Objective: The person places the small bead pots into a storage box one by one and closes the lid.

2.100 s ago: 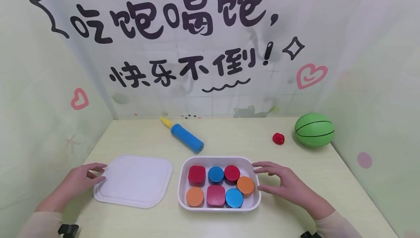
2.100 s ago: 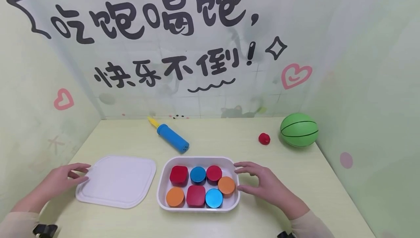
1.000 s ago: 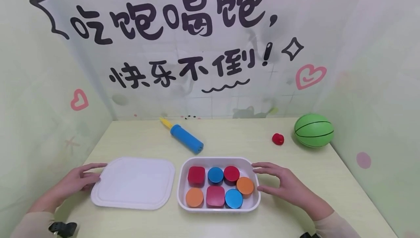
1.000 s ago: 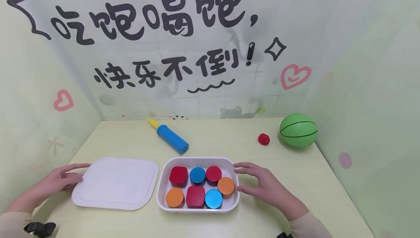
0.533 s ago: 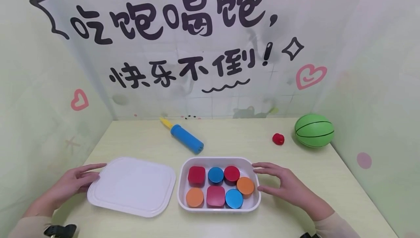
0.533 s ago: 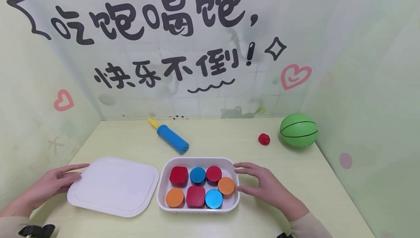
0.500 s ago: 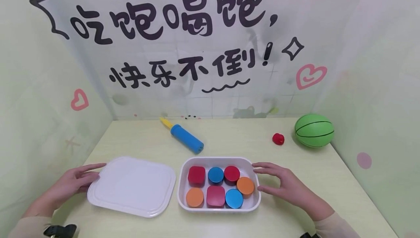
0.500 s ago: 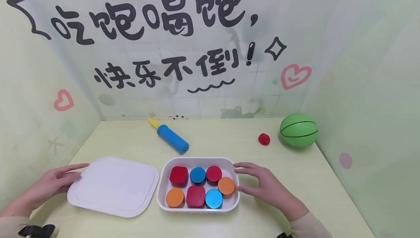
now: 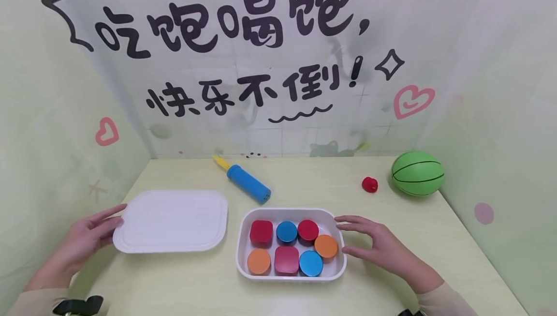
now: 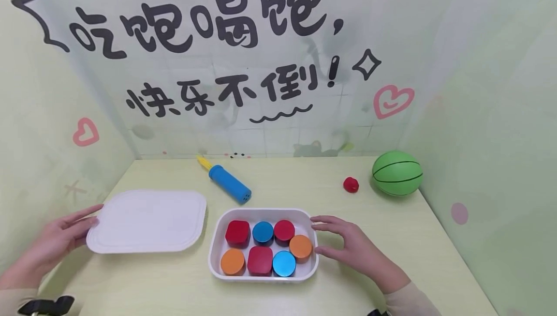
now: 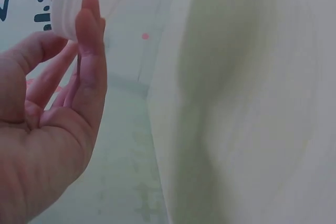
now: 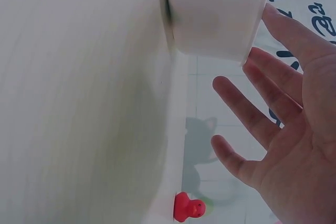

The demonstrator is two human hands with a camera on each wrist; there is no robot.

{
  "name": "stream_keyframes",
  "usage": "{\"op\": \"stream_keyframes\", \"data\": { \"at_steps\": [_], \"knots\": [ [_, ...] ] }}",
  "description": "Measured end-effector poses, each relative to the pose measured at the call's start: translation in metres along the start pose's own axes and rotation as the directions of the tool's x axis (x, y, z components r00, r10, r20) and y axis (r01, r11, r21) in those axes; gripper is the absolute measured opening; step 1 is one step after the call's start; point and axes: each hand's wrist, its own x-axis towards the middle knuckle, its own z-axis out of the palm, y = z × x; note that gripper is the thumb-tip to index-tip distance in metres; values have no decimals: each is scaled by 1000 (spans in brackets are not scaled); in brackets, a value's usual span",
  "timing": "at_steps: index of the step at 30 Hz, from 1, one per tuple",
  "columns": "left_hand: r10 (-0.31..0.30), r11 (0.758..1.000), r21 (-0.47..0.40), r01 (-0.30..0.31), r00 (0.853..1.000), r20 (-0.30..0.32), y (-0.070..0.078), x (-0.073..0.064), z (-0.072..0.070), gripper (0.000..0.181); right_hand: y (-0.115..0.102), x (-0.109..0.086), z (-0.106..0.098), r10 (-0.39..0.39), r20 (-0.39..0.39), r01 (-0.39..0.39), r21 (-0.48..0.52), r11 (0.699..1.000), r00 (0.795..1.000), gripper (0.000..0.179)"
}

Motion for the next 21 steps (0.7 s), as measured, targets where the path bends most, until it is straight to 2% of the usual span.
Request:
{"op": "stream_keyframes", "data": {
  "at_steps": [5,8,15,21],
  "knots": [
    [71,975,-209,-71,997,-4,15,1,8,46,0,0,0,1,0,-1,0,1000,1000,44],
    [75,959,-271,-78,997,-22,28,3,21,46,1,-1,0,-2,-2,2,-2,1000,1000,44],
    [-45,945,-327,5,992,-115,58,5,63,36,1,-1,0,-4,-2,4,-2,1000,1000,44],
    [-74,952,-305,30,988,-134,68,6,106,33,0,2,-1,5,-1,-5,-9,1000,1000,43]
  ]
}}
